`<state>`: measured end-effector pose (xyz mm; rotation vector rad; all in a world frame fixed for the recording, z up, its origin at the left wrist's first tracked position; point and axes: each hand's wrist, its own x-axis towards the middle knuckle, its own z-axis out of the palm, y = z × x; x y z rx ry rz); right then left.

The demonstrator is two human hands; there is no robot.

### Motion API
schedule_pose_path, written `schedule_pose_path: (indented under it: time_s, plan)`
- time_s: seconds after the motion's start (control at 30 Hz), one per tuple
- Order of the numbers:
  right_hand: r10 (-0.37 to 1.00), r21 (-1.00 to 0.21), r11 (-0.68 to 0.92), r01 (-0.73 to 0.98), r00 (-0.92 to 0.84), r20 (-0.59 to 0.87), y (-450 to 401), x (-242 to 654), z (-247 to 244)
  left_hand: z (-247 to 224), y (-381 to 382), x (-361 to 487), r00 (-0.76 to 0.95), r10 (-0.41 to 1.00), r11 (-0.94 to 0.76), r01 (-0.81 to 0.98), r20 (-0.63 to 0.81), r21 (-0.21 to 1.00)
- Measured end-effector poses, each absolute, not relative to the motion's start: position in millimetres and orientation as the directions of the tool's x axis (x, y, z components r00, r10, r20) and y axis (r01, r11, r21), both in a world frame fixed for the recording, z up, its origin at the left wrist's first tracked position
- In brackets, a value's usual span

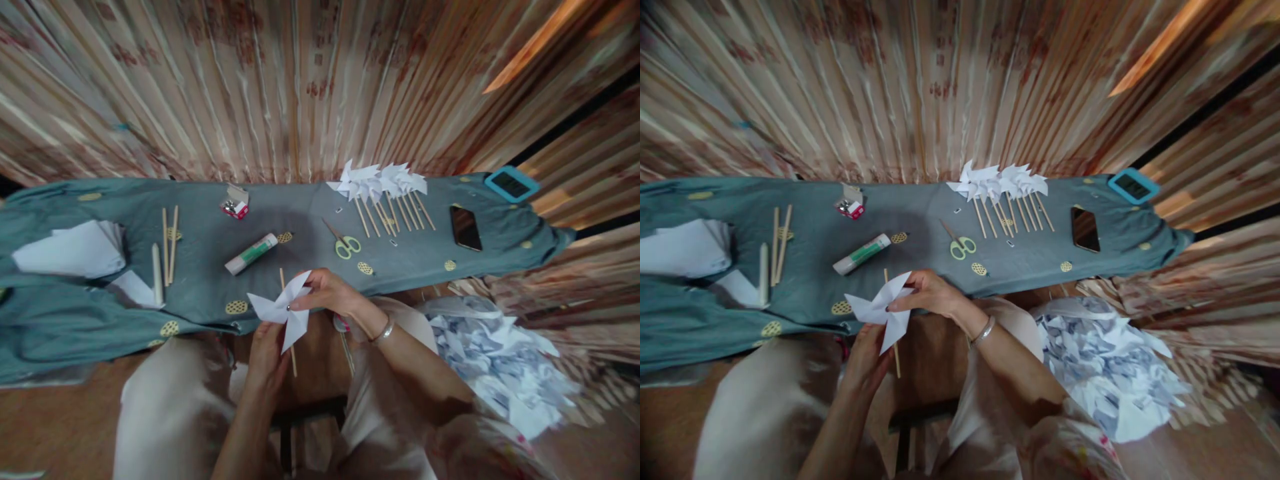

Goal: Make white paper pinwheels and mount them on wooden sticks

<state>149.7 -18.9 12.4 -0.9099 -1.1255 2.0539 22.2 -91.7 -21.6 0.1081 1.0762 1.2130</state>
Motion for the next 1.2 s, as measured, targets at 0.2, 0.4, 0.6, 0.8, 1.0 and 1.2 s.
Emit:
schedule_pose_path:
  time_s: [0.2, 0.4, 0.6, 0.8, 1.0, 1.2]
  plan:
    - [0.777, -0.88, -0.455, -0.138, -0.543, -0.317, -15.1, 149.0, 9.2, -31.1, -91.0, 22.0, -0.067, 0.754, 0.414, -0.723, -0.653, 0.553]
    - [0.805, -0.911, -0.394, -0.124, -0.524, -0.277, -15.2, 147.8, 4.2, -37.4, -85.7, 23.9, -0.038, 0.735, 0.441, -0.731, -0.677, 0.52]
    - [0.838, -0.92, -0.379, -0.097, -0.456, -0.298, -25.4, 154.6, 6.3, -37.8, -85.6, 25.6, -0.028, 0.727, 0.476, -0.699, -0.686, 0.533]
    - [0.898, -0.952, -0.302, -0.057, -0.353, -0.264, -31.0, 155.6, 7.3, -41.2, -85.6, 21.4, 0.022, 0.711, 0.513, -0.699, -0.703, 0.498]
    - [0.924, -0.974, -0.216, 0.069, -0.308, -0.227, -34.0, 149.2, 13.9, -42.4, -87.1, 19.4, 0.052, 0.659, 0.498, -0.778, -0.75, 0.384]
    - [0.965, -0.963, 0.004, 0.268, -0.252, -0.066, -32.1, 144.1, 19.4, -47.9, -89.5, 16.3, 0.046, 0.554, 0.536, -0.784, -0.831, 0.314]
